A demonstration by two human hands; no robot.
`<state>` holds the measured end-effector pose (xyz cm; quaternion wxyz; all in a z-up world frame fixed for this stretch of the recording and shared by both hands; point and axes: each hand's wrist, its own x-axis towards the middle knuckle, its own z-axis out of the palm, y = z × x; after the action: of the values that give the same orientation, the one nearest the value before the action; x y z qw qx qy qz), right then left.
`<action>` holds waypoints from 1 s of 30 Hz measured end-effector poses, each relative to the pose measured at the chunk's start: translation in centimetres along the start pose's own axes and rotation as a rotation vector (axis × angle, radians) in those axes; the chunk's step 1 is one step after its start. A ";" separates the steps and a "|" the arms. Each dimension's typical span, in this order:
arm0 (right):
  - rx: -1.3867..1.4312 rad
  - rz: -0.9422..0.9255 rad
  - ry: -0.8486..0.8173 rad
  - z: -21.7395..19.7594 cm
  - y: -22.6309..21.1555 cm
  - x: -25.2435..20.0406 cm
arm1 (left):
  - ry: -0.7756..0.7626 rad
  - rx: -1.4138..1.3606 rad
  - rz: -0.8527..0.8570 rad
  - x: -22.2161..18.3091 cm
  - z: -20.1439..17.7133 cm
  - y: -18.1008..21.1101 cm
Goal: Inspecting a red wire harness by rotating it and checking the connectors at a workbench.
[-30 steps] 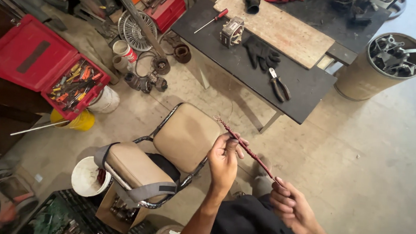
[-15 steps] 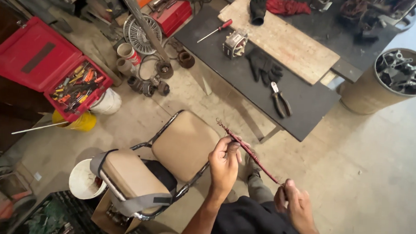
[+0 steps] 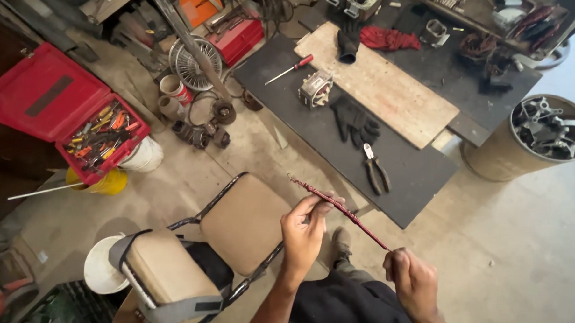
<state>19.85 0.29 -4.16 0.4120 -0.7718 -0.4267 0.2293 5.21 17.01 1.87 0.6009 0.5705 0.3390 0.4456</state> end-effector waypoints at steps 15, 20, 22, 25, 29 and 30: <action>-0.075 -0.485 0.251 -1.2 2.7 9.1 | 0.046 -0.393 -0.173 6.9 4.3 -3.6; 0.607 -0.046 -0.254 -3.1 3.5 10.7 | 0.046 -0.337 -0.271 9.2 5.6 -4.0; 0.896 0.127 -0.373 -3.6 3.3 11.7 | 0.049 -0.347 -0.264 9.8 5.8 -4.9; 1.291 0.384 -0.518 -4.4 3.9 13.1 | 0.022 -0.338 -0.272 10.3 5.4 -6.8; 1.305 0.357 -0.531 -3.9 5.2 14.5 | 0.026 -0.288 -0.232 10.8 4.4 -7.5; 1.306 0.349 -0.505 -4.1 4.6 14.7 | 0.001 -0.292 -0.233 11.3 4.5 -7.4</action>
<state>32.74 9.58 -5.72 0.6355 -0.3481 -0.1553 0.6714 14.67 26.03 -3.72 0.7246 0.4338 0.3348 0.4179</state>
